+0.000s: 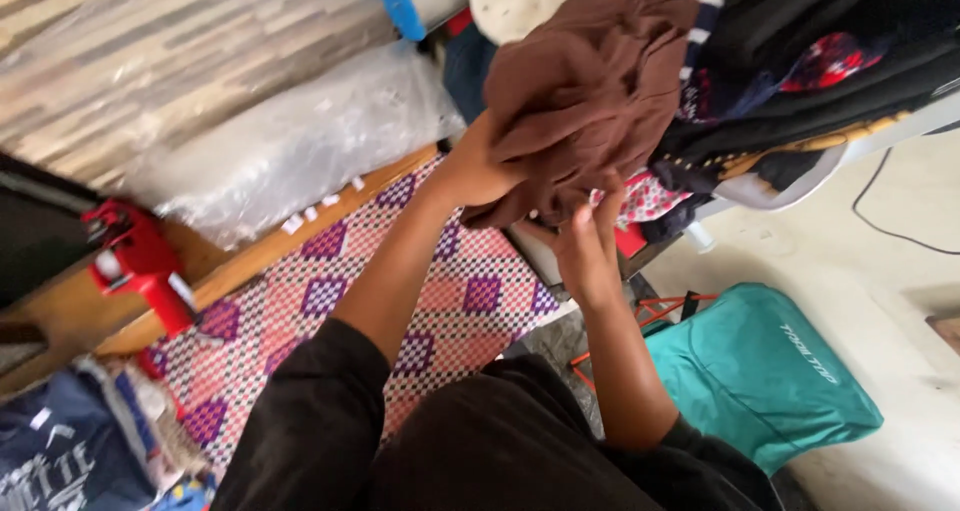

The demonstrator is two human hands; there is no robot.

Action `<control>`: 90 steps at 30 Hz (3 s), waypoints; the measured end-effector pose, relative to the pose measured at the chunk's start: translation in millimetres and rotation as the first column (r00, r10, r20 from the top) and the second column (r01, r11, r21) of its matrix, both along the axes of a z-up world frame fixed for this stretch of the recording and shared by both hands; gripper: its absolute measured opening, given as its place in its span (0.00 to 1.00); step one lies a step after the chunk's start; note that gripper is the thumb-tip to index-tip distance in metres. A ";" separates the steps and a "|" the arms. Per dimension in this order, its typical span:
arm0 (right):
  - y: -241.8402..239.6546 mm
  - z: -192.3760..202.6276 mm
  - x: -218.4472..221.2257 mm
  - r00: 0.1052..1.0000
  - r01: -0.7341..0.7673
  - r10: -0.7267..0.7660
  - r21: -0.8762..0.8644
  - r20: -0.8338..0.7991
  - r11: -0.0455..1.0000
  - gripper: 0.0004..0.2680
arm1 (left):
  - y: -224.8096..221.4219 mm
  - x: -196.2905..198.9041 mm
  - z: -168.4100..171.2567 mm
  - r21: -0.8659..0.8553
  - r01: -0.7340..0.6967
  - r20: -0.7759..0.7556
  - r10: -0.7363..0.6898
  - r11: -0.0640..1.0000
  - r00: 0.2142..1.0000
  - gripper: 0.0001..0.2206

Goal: The person takes patterned shorts, a navy t-shirt, and a brown garment from a shelf, folds each item on a mat by hand, and uses a tape dispenser on the folded navy t-shirt.

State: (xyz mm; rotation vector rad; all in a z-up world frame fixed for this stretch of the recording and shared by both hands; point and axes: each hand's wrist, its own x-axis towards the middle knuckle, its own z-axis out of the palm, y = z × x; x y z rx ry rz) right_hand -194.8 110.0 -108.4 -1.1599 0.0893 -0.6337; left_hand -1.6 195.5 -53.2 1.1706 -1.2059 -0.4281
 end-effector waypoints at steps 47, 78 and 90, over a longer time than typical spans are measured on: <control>-165.4 149.8 161.9 0.750 0.218 -0.658 -0.915 -0.064 0.338 0.21 | -228.0 127.5 -39.7 0.318 -0.537 0.501 0.343 0.781 0.795 0.24; 118.6 -23.5 41.8 0.903 0.058 -0.163 -0.265 -0.396 0.962 0.08 | 255.9 -84.2 -125.0 0.257 -0.181 -0.774 0.315 0.949 0.550 0.43; 182.5 18.1 26.5 0.619 -0.685 0.276 -0.334 -0.735 0.648 0.26 | 283.0 -138.5 -103.2 0.542 -0.392 -0.382 0.634 0.743 0.672 0.38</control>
